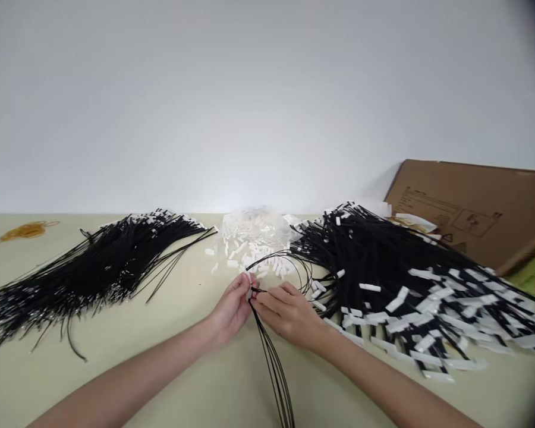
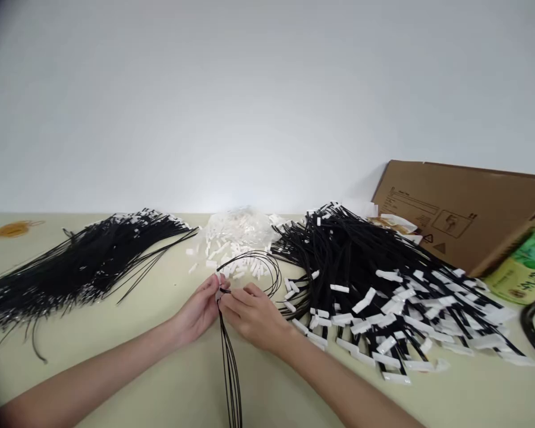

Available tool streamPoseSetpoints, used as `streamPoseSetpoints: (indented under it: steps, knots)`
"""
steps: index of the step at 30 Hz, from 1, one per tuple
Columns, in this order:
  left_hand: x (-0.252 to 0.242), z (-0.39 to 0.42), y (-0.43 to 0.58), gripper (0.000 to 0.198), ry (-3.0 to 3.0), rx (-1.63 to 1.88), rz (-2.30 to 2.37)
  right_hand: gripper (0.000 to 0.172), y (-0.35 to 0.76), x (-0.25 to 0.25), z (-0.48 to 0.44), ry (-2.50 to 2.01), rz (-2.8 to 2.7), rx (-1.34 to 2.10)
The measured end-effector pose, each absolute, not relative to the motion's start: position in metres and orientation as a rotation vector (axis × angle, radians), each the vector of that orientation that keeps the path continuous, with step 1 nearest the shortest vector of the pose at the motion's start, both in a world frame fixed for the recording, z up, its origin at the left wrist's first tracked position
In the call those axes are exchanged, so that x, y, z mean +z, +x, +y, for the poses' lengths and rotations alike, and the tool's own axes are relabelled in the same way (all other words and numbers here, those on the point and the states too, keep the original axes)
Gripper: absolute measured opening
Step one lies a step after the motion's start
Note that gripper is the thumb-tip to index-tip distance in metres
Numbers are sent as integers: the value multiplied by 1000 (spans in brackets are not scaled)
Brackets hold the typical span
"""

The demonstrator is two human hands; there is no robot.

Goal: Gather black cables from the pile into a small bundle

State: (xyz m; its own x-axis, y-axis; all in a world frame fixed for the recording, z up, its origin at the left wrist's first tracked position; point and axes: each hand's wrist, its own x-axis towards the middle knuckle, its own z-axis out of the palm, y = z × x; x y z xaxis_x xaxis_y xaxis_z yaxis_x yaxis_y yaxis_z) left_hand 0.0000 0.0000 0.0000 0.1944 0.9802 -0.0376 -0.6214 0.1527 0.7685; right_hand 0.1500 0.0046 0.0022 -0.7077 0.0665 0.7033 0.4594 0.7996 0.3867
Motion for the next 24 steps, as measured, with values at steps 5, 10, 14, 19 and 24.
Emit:
streamPoseSetpoints:
  steps: [5,10,14,19,24]
  knots:
    - [1,-2,2,19,652,1235,627,12,149,3,0,-392,-2244,-691]
    - [1,-3,2,20,662,1219,602,11,148,1,0,-413,-2239,-646]
    - [2,-4,2,21,677,1201,591,11,148,0,1,-411,-2236,-646]
    - [2,-4,2,21,683,1197,587,11,147,1,-1,-428,-2232,-643]
    - [3,-4,2,22,697,1194,590,13,146,3,-5,-541,-2199,-343]
